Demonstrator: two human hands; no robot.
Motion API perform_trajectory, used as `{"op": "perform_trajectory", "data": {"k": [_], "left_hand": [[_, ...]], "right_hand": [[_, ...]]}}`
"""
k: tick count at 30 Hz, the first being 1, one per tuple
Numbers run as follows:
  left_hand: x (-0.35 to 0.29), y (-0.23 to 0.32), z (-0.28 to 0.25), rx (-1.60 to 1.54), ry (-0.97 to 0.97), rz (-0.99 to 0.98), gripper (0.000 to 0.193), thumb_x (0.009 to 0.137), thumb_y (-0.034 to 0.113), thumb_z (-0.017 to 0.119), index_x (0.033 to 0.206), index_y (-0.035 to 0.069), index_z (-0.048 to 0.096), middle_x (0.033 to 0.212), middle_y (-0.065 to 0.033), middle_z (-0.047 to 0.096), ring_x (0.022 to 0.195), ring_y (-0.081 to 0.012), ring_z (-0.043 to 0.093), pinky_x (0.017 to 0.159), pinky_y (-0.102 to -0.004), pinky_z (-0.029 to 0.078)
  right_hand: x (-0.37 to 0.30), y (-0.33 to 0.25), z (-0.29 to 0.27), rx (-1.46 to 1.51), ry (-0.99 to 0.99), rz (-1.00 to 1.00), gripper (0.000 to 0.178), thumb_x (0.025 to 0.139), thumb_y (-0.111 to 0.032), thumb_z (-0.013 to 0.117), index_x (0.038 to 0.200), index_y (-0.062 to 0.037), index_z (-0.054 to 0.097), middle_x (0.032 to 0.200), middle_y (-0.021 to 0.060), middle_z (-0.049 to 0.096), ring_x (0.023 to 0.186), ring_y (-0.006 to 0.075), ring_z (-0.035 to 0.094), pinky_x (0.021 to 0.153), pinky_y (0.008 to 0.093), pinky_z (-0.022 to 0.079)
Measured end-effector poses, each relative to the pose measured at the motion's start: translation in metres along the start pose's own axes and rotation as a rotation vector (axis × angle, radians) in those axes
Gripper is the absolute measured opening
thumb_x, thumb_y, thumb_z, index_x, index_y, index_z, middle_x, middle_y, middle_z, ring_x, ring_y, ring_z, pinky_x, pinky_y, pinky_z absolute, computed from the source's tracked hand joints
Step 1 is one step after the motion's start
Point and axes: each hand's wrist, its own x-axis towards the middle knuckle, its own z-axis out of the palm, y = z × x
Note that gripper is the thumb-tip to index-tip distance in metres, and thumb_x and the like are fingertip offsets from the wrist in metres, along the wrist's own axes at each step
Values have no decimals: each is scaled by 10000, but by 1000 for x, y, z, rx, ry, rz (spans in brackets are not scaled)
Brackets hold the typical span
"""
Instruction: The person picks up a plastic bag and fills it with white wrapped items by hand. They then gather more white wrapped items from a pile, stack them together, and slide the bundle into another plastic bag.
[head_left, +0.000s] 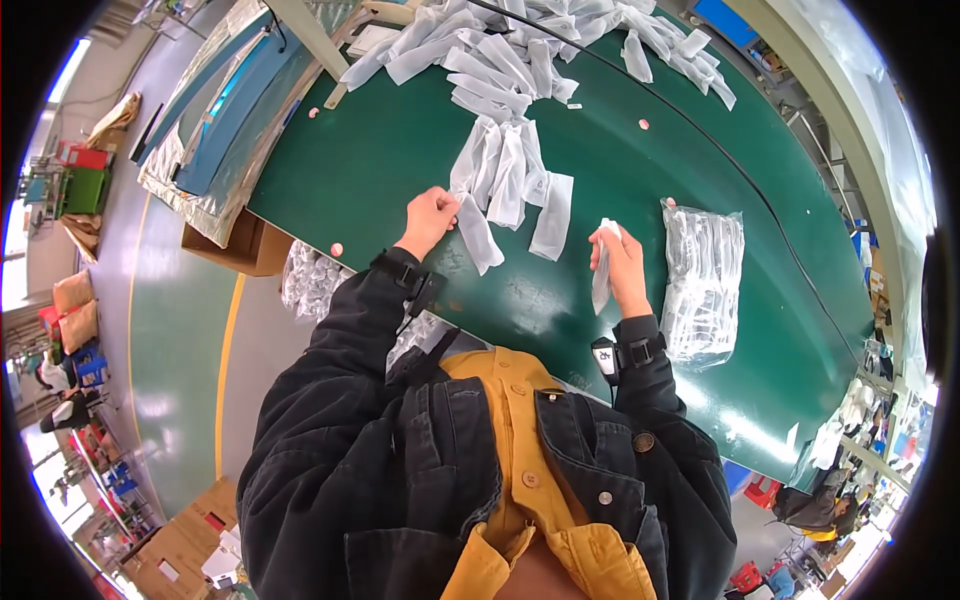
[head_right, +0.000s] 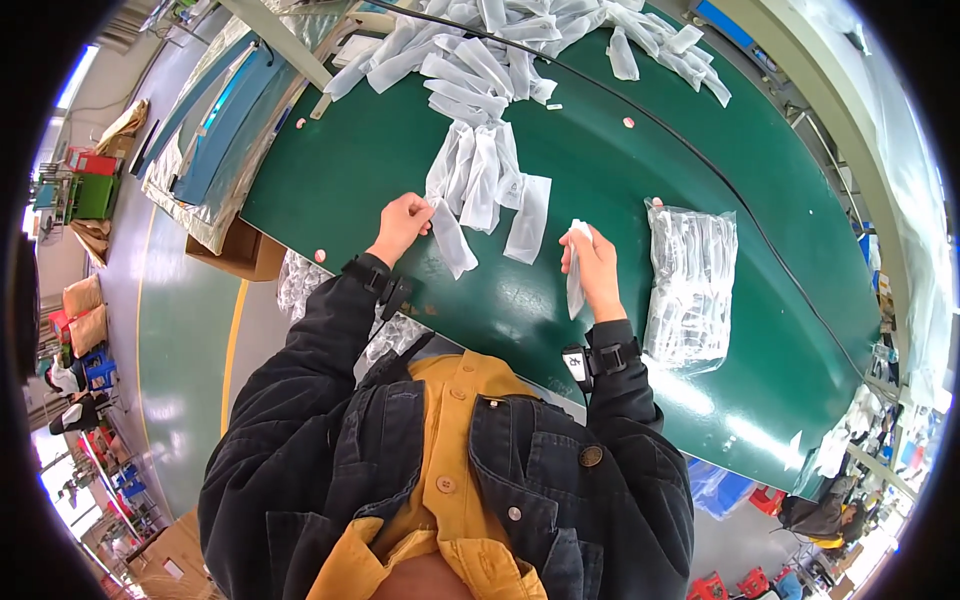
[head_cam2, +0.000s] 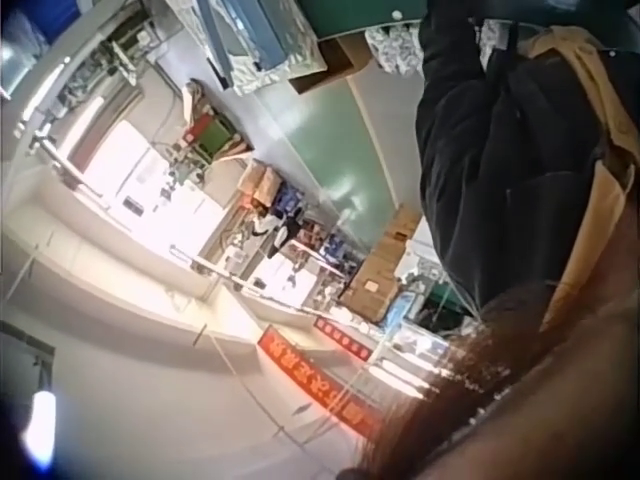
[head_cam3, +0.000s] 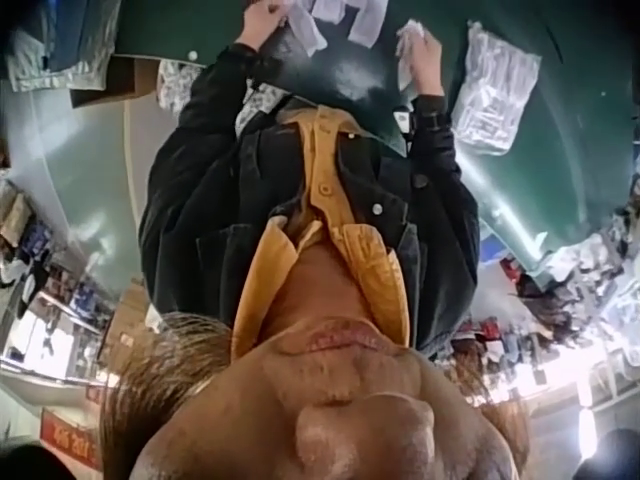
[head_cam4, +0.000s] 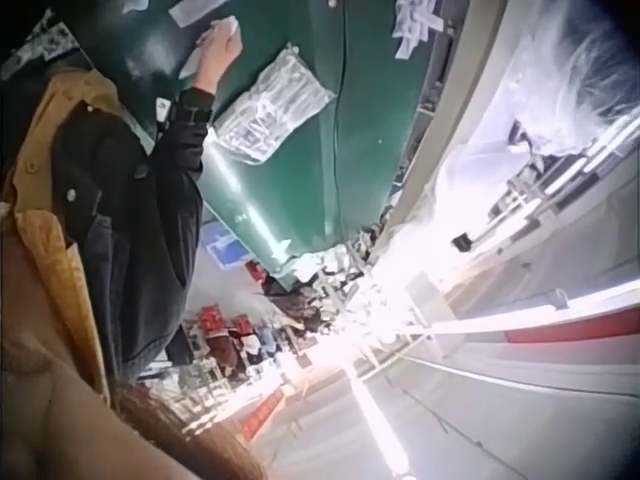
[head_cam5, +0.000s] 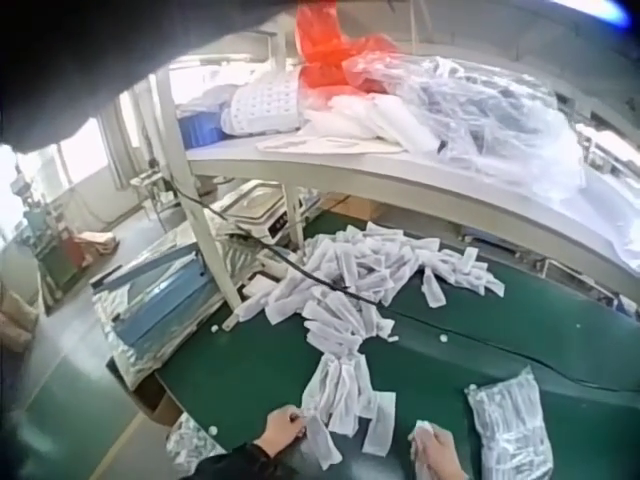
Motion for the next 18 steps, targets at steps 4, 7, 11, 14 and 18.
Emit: {"op": "perform_trajectory", "data": {"k": [4, 7, 11, 14, 18], "left_hand": [[-27, -26, 14, 107, 197, 339, 186, 877, 88, 698, 974, -19, 582, 1090, -115, 609, 748, -140, 656, 615, -265, 556], [-46, -22, 18, -305, 138, 196, 163, 883, 85, 693, 941, -20, 584, 1076, -109, 609, 739, -142, 659, 606, -269, 560], [-46, 2, 29, -273, 260, 167, 141, 896, 90, 677, 894, -16, 584, 1001, -115, 633, 713, -139, 664, 553, -273, 550], [-30, 7, 23, -72, 271, 179, 137, 909, 92, 662, 890, -13, 576, 930, -112, 643, 696, -134, 663, 527, -275, 541], [-24, 0, 15, -22, 100, 146, 129, 924, 87, 643, 917, -13, 561, 821, -92, 633, 674, -130, 657, 524, -277, 535]], "right_hand": [[6, 34, 19, -975, 309, -462, 285, 892, -312, 688, 920, -32, 643, 867, 122, 644, 734, 283, 635, 665, 381, 514], [-9, 21, 67, -1042, 278, -932, 344, 861, -369, 702, 956, -42, 650, 928, 152, 638, 802, 364, 633, 695, 441, 519], [-2, 40, 133, -1007, 64, -629, 369, 811, -316, 731, 994, -15, 624, 958, 163, 630, 887, 374, 633, 739, 449, 522], [25, 55, 148, -1077, 17, -588, 377, 820, -298, 720, 1036, -10, 606, 959, 152, 626, 884, 376, 636, 752, 450, 521], [20, 60, 139, -1059, -4, -569, 352, 837, -288, 702, 1020, -9, 590, 953, 154, 624, 874, 378, 638, 756, 455, 515]]}}
